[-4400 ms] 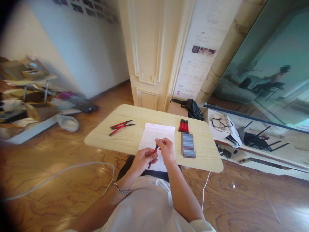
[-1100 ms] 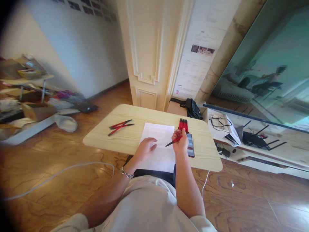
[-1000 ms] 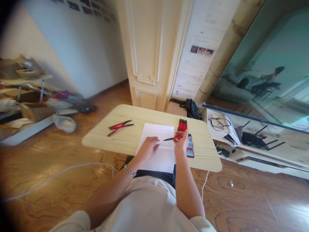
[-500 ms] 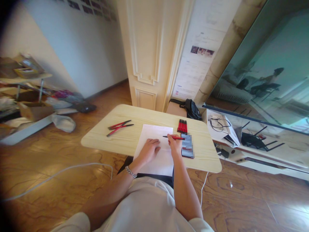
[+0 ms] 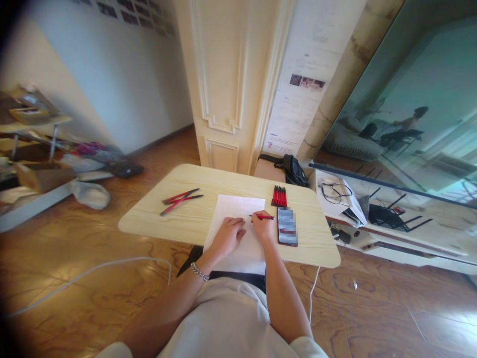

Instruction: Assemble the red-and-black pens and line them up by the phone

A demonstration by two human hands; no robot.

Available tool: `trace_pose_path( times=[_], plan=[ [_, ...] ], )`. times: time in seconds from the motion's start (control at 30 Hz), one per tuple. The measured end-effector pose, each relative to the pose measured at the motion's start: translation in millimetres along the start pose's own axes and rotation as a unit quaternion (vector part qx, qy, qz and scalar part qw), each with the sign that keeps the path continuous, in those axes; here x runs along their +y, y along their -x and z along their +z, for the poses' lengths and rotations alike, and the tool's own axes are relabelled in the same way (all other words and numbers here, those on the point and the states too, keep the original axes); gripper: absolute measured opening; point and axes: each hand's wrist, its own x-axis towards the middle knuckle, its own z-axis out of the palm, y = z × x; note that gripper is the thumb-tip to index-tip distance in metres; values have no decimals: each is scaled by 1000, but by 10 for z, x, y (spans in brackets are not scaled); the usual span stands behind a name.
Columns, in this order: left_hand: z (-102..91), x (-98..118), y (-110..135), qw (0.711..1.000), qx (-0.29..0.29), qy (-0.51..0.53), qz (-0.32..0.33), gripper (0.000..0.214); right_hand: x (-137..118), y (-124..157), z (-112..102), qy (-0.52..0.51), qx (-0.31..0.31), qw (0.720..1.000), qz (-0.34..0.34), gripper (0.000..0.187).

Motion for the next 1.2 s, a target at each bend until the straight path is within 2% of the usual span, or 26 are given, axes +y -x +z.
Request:
trace_pose_path(
  times=[0.5,0.9,1.07,1.13,1.2],
  plan=[
    [17,-9,-3,1000,-5,0,-9,29,1,-29,-1,81,-5,996,-30,16],
    [8,-9,-1,1000,2,14,-6,27,-78,2,-22,70,-12,997,-29,14],
    [13,-15,0,1000,9,6,-5,28,-37,-36,-12,-14,17,1000,-15,18],
    [9,-18,-1,1000,6,0,-1,28,-23,-71,-3,-102,46,994,12,27],
    [5,-20,-3,1000,3,-6,2,28,-29,-101,0,-223,65,971,50,31]
  ],
)
